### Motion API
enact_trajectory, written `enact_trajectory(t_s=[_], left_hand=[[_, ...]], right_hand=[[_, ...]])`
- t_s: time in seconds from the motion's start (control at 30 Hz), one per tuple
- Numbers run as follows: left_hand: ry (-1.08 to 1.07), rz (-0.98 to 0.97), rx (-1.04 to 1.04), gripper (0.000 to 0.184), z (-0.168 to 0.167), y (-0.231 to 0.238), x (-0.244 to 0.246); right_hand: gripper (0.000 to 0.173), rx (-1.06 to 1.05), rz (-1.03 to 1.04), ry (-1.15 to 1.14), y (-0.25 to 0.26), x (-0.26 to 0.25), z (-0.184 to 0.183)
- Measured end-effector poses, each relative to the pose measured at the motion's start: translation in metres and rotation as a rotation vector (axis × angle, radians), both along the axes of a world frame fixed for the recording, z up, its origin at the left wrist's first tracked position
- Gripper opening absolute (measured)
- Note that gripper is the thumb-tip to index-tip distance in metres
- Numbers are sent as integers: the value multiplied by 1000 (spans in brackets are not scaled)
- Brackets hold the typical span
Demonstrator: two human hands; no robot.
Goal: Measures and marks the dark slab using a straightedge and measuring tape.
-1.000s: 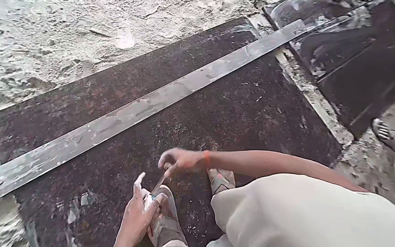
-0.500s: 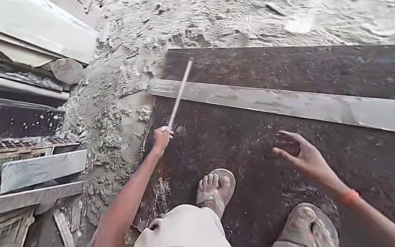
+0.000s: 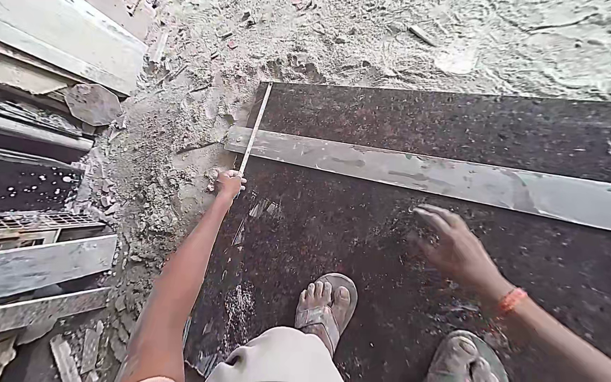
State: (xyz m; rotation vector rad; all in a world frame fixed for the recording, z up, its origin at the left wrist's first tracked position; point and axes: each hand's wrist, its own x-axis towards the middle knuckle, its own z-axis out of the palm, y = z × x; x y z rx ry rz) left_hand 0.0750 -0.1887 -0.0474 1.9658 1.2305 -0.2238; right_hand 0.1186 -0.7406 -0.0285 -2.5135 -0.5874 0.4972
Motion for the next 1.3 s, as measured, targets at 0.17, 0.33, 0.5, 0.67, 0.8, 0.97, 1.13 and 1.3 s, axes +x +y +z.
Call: enact_trajectory(t_s=[0.17,0.33,0.5,0.67,0.8,0.97,1.13,1.3], left_hand=[[5,-45,49,26,-5,6,-12],[20,-32,59,25,-2,10,-6],[-11,-81,55,27,-14,13,-20],[12,-86,18,28,9,5,-21],[-57,-3,-88,26,53,1,-3],[-140,42,-140,23,109,-5,14],[-12,48,-191,24,104,5,17],[6,53,-166,23,80,-3,6]], right_hand=[[103,-283,47,-138,-78,107,-17],[105,-251,113,-118,-144,156,-64],[102,-324,159,-87,-134,167,-60],[118,-454,101,-11,-120,180,-50],[101,-459,62,-137,-118,156,-29],[33,-250,-86,-375,-106,47,-10],[54,-266,142,-215,-103,5,-5],[80,-152,111,-234,-125,18,-27]])
